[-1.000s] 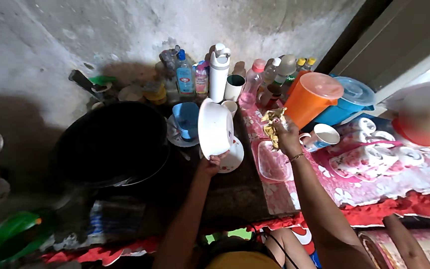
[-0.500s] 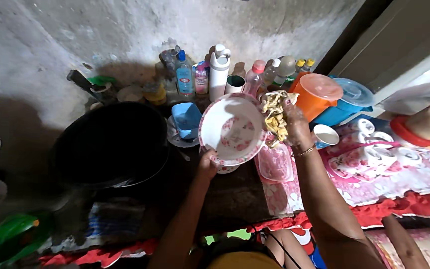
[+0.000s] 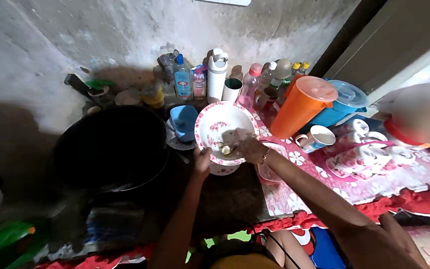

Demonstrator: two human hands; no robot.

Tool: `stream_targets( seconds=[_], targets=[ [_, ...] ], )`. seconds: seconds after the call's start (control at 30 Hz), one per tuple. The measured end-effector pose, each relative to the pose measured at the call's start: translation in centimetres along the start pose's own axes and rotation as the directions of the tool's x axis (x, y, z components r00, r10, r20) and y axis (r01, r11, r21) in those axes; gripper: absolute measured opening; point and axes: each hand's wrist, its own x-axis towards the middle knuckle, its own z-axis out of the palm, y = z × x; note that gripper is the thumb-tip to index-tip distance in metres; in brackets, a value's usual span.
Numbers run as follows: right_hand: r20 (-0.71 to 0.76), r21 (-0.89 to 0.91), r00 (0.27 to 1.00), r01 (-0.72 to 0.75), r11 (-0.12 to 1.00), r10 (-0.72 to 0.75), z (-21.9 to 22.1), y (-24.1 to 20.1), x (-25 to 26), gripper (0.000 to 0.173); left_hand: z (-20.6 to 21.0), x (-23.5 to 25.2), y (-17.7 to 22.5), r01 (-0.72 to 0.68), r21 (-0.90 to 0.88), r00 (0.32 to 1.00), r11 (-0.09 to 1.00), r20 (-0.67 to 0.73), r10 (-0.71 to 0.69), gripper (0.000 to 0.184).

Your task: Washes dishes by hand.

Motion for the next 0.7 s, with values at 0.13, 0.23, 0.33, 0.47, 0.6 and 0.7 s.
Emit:
stream_targets(
  seconds=[0.13, 0.23, 0.33, 0.47, 0.6, 0.7],
  targets=[
    [-0.431, -0.023, 0.899, -0.09, 0.996, 0.071, 1.7, 3.3, 3.8, 0.043, 1.4, -1.2, 0.3, 0.043, 0.033, 0.996, 0.999, 0.081, -0.046, 0.051],
    [-0.376, 0.266, 0.923, 0.022, 0.964, 0.083, 2.6, 0.3, 5.1, 0.054, 1.9, -0.8, 0.0, 0.058, 0.06, 0.986, 0.996, 0.151, -0.067, 0.053],
    [-0.149, 0.477, 0.986, 0.141, 0.867, -0.078, 1.9, -2.6, 2.5, 0.048, 0.9, 0.4, -0.2, -0.001, 0.086, 0.993, 0.996, 0.118, -0.009, 0.048],
    [0.098, 0.037, 0.991, 0.088, 0.995, -0.091, 1.0, -1.7, -0.4, 0.056, -1.5, 1.2, 1.4, 0.003, 0.163, 0.997, 0.987, 0.08, -0.016, 0.051],
    [-0.174, -0.074, 0.982, 0.056, 0.996, -0.068, 2.9, -1.3, 0.0, 0.054, -1.2, 2.6, 3.1, -0.085, 0.263, 0.995, 0.961, 0.07, 0.069, 0.05],
    [-0.264, 0.077, 0.964, 0.038, 0.996, -0.017, 1.6, -3.8, 0.6, 0.054, 0.6, 1.5, 2.7, -0.08, 0.273, 0.997, 0.959, 0.008, 0.081, 0.056]
  ],
)
